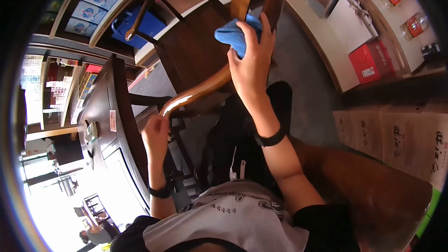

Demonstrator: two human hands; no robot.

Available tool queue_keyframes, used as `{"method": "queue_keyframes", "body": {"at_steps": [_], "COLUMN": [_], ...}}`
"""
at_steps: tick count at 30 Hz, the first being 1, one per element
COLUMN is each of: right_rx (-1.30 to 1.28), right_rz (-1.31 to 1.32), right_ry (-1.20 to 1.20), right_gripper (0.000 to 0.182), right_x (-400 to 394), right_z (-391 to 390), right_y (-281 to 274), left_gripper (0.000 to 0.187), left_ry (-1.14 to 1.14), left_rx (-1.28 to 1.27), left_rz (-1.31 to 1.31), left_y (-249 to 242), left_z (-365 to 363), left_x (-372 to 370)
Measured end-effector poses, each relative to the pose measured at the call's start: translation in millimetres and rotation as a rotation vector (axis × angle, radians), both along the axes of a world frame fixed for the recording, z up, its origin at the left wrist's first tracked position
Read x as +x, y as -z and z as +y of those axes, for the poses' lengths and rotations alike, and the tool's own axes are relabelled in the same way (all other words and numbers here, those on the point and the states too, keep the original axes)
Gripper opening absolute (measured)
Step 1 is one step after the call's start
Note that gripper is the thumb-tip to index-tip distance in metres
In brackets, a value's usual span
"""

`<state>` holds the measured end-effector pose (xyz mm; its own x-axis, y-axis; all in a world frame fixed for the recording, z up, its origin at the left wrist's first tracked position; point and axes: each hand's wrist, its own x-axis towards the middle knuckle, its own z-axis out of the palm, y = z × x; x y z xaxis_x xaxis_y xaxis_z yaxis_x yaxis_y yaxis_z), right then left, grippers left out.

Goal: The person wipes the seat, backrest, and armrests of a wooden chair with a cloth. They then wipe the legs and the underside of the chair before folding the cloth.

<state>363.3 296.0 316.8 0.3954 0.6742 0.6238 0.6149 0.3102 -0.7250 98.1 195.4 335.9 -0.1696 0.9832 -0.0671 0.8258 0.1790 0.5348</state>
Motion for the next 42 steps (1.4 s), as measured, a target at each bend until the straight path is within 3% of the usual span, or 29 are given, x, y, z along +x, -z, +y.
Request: {"method": "queue_keyframes", "body": {"at_steps": [1,3,5,6,7,17,24,32,40,42], "right_rx": [0.029,0.067,0.101,0.114,0.127,0.046,0.137,0.142,-0.001,0.002], "right_rz": [0.020,0.059,0.104,0.091,0.078,0.111,-0.044,-0.309,-0.323,-0.248], "right_ry": [0.040,0.031,0.039,0.038,0.038,-0.216,-0.083,0.292,0.363,0.327], "right_gripper": [0.051,0.053,0.053,0.052,0.052,0.043,0.044,0.053,0.052,0.051], "right_x": [-2.0,0.2,2.6,8.4,16.6,138.8,189.2,198.2,148.6,125.2], "right_z": [4.2,12.8,18.9,26.6,34.6,115.9,164.8,201.2,146.9,123.0], "right_y": [0.4,5.1,7.1,10.3,12.9,20.8,15.3,16.2,44.8,54.3], "left_gripper": [0.014,0.037,0.048,0.049,0.048,0.045,0.047,0.049,0.051,0.052], "left_ry": [-0.055,0.147,0.219,0.260,0.249,0.480,0.458,0.389,0.372,0.496], "left_rx": [0.155,0.495,0.315,0.225,0.195,0.183,0.216,0.314,0.276,0.131], "left_rz": [0.091,0.328,0.347,0.128,0.104,-0.125,-0.164,-0.130,-0.144,-0.534], "left_y": [1.0,20.6,47.4,55.5,62.3,80.5,89.7,107.2,106.5,136.0], "left_z": [9.7,29.6,37.3,43.1,46.8,89.9,103.7,125.8,131.4,156.4], "left_x": [0.7,-4.9,-13.6,-15.1,-12.6,79.6,147.5,199.2,230.0,216.7]}}
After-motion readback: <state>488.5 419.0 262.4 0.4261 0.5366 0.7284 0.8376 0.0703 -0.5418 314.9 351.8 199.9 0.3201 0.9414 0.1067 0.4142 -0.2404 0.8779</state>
